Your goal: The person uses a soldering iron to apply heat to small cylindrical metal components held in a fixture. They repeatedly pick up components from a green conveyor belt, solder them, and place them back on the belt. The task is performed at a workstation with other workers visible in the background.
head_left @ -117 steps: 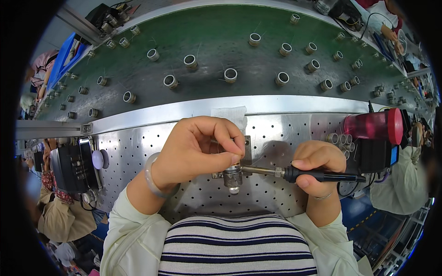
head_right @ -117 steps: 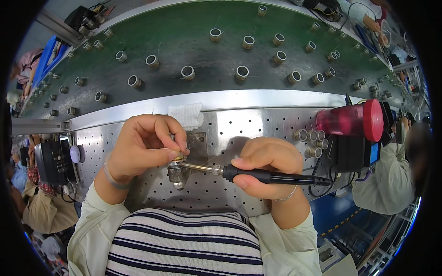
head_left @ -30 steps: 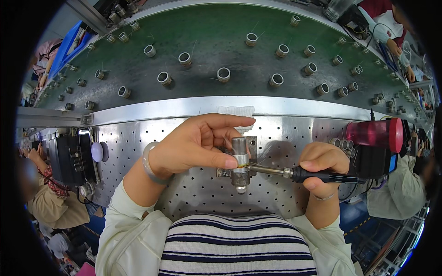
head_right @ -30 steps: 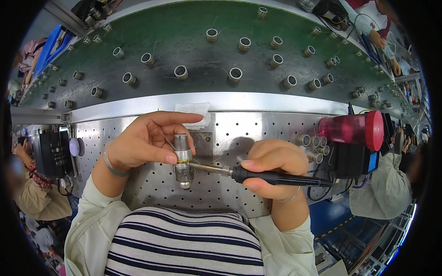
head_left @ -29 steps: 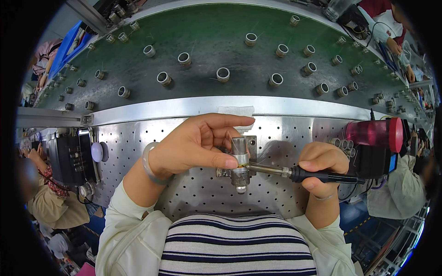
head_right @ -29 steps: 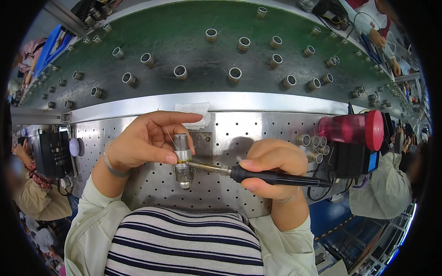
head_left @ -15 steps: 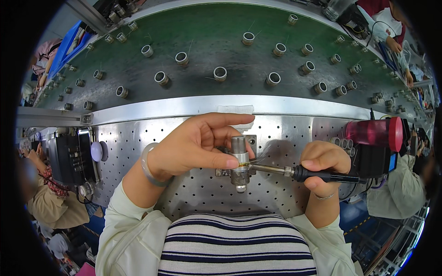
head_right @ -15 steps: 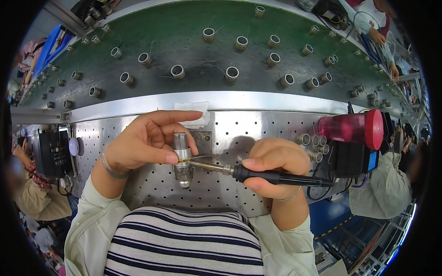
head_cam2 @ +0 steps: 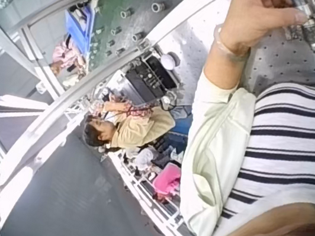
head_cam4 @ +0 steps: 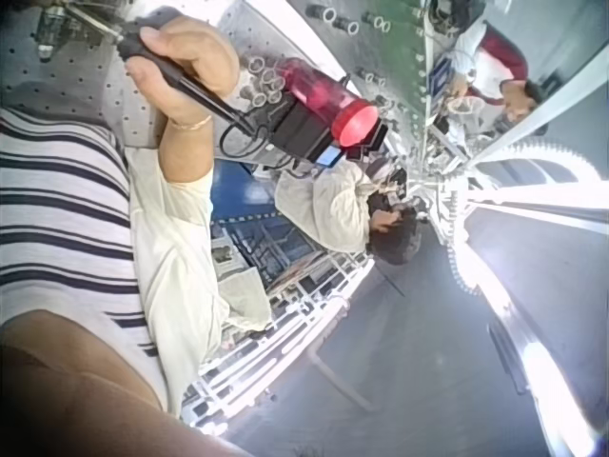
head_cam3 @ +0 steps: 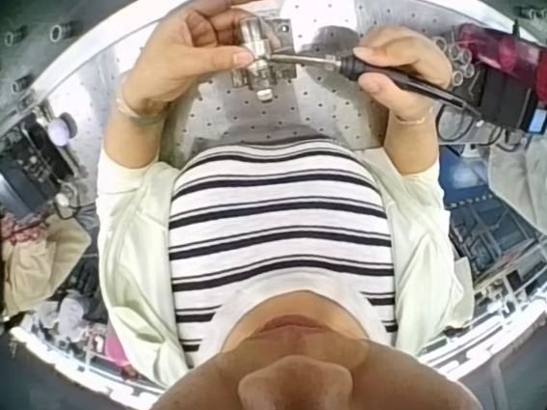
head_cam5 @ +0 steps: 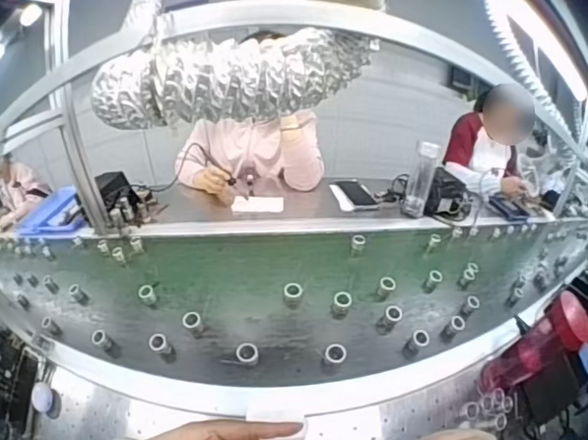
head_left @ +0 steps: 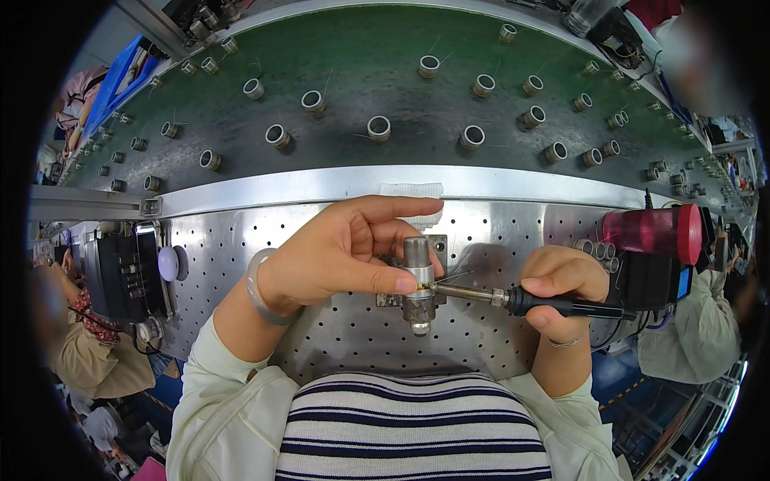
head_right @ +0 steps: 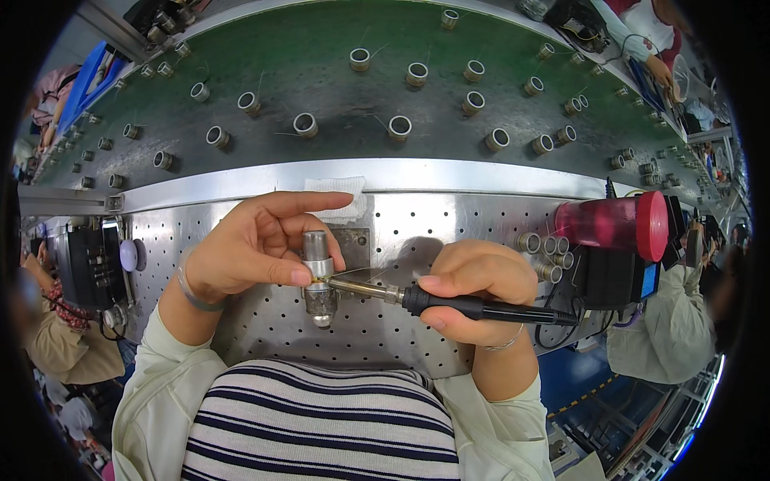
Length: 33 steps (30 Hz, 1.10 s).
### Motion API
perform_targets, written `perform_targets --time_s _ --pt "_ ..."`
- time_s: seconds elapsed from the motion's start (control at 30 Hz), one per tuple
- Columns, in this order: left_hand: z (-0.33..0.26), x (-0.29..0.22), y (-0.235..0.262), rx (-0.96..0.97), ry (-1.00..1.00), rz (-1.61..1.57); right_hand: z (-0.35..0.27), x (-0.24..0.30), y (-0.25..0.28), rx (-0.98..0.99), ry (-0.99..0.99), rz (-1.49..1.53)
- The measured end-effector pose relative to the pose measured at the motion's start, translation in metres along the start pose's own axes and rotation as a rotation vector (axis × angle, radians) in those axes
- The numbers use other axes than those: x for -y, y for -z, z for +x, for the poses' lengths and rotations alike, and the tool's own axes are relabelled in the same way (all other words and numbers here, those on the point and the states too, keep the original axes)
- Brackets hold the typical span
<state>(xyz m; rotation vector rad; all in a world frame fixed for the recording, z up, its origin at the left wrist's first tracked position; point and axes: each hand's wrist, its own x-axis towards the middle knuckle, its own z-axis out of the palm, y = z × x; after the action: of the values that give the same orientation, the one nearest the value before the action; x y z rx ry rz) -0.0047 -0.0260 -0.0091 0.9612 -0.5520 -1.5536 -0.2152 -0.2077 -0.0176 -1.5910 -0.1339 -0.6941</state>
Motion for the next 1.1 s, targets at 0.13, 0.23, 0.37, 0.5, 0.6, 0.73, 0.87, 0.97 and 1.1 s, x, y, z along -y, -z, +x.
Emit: perform_targets --time_s 0.13,0.23,0.37,0.5,0.6,0.73,0.87,0.97,1.1 --pt "0.001 0.000 -0.002 -0.004 -0.001 0.005 0.000 0.001 0.002 0.008 0.001 -0.006" --pt "0.002 0.000 -0.004 -0.011 0.005 0.005 -0.001 0.002 0.003 0.007 0.005 -0.016" --pt "0.002 -0.002 -0.011 -0.038 0.010 0.026 -0.002 0.003 0.004 -0.003 0.007 -0.013" --pt "0.002 -0.002 -0.015 -0.060 0.011 0.026 -0.003 0.003 0.005 -0.045 0.005 0.045" --pt "0.002 -0.002 -0.016 -0.066 0.012 0.020 -0.004 0.004 0.006 -0.036 0.011 0.013" --pt "0.004 -0.003 -0.018 -0.072 0.017 0.023 -0.004 0.004 0.009 -0.001 0.000 0.002" --pt "0.006 -0.001 -0.021 -0.084 0.009 0.009 -0.007 0.004 0.013 -0.001 -0.021 0.006" --pt "0.007 -0.001 -0.021 -0.059 0.010 -0.016 -0.008 0.003 0.013 -0.065 0.012 0.024" --pt "0.012 0.002 -0.002 0.023 -0.062 -0.091 -0.006 0.000 0.009 -0.180 0.051 0.158"
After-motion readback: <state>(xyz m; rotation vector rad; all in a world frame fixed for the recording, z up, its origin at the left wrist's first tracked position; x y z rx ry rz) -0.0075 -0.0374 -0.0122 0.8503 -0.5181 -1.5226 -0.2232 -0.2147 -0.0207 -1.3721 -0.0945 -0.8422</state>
